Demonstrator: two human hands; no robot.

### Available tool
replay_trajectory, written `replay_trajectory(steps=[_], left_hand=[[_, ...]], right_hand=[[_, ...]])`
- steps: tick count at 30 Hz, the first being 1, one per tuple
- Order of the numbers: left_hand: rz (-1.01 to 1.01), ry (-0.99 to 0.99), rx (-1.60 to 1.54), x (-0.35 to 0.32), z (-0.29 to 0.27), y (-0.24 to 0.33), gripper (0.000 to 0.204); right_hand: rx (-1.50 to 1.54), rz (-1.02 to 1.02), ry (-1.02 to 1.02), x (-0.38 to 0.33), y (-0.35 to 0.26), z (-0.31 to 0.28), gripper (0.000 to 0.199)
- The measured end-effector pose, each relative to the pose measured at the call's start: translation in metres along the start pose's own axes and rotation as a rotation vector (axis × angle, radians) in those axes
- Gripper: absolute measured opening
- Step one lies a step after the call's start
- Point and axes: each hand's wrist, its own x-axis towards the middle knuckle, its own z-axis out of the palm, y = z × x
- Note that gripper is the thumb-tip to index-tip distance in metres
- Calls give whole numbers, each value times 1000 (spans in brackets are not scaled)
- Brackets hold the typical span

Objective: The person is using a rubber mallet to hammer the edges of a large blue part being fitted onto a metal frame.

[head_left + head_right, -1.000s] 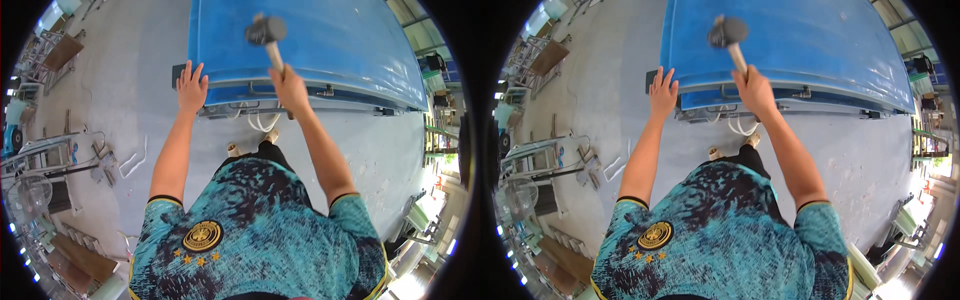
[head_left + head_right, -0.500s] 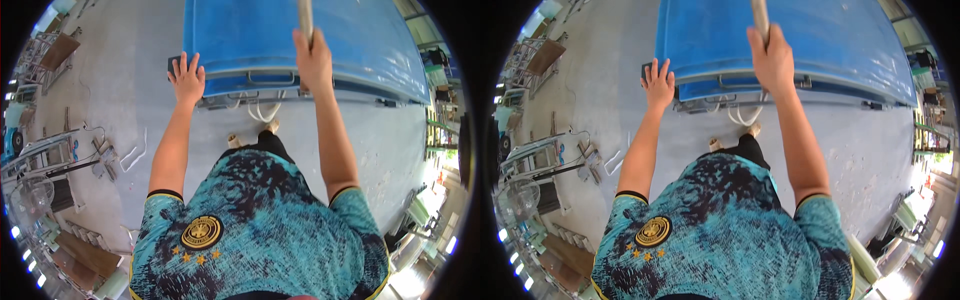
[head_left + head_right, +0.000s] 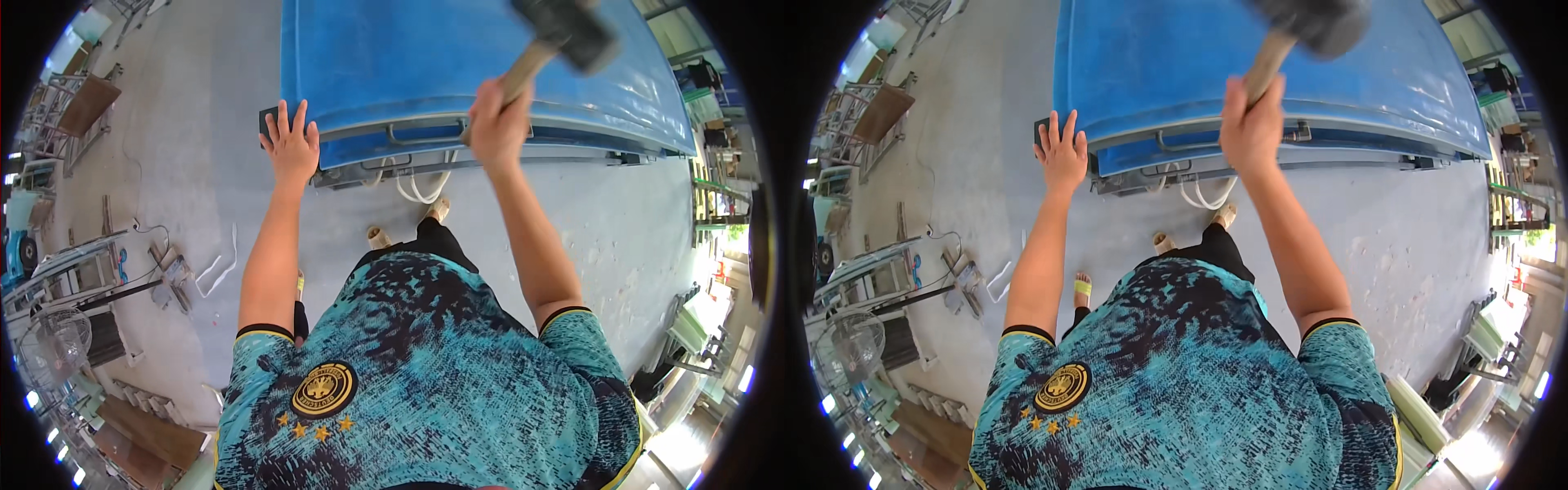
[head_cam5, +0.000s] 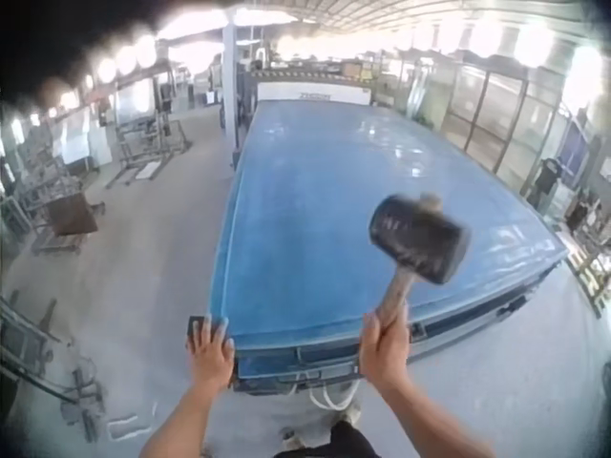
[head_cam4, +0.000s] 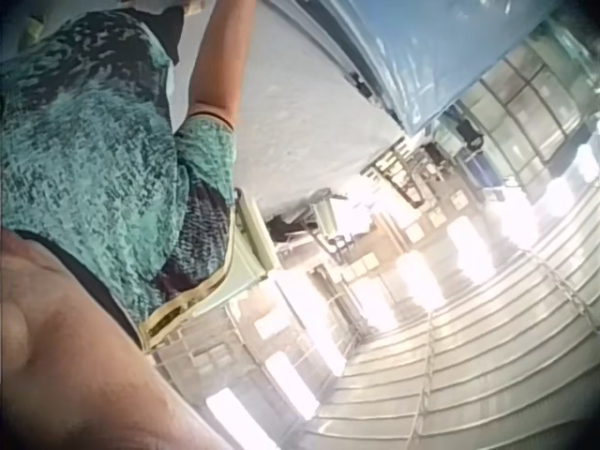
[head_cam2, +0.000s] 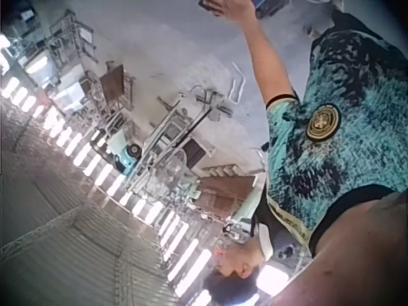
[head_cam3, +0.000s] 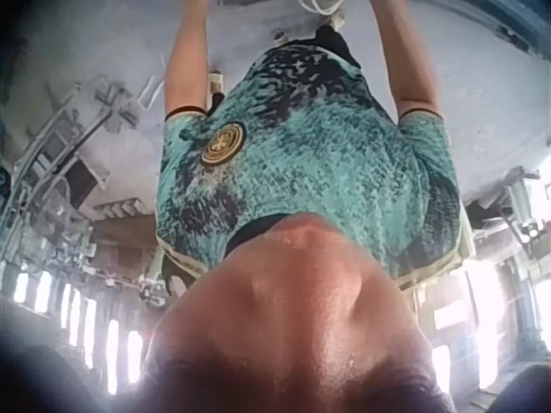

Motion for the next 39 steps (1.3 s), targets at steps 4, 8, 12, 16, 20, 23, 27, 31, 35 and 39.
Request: replay_trajectory(steps=[4, 8, 12, 16, 20, 23, 27, 31, 35, 39], left_hand=[[-7, -21, -1, -6, 3, -4, 56], [-22, -14, -25, 4, 6, -6, 59], [-13, -8, -5, 16, 8, 2, 62], [-32, -55, 11, 0, 14, -5, 62], [-34, -109, 27, -5, 23, -2, 63], [-8, 2, 3, 23, 14, 6, 63], [6, -11, 7, 16, 15, 5, 62], [-11, 18, 19, 25, 16, 3, 61], [11, 10, 51, 16, 16, 8, 62], [-3, 7, 70, 9, 12, 2, 61]], right_hand=[[-617, 22, -621, -59, 82, -8, 42], [-435, 76, -301, 19, -76, -46, 42], [-170, 1, 34, 10, 2, -26, 48], [-884, 23, -662, -32, 96, -54, 47], [-436, 191, -268, 52, -47, -79, 44], [-256, 107, -61, 41, 3, -58, 44], [-828, 145, -624, -27, 122, -66, 43], [-633, 327, -194, 51, -3, -92, 43], [-388, 87, 115, 56, 43, -99, 46], [-871, 143, -417, -14, 125, -112, 42]])
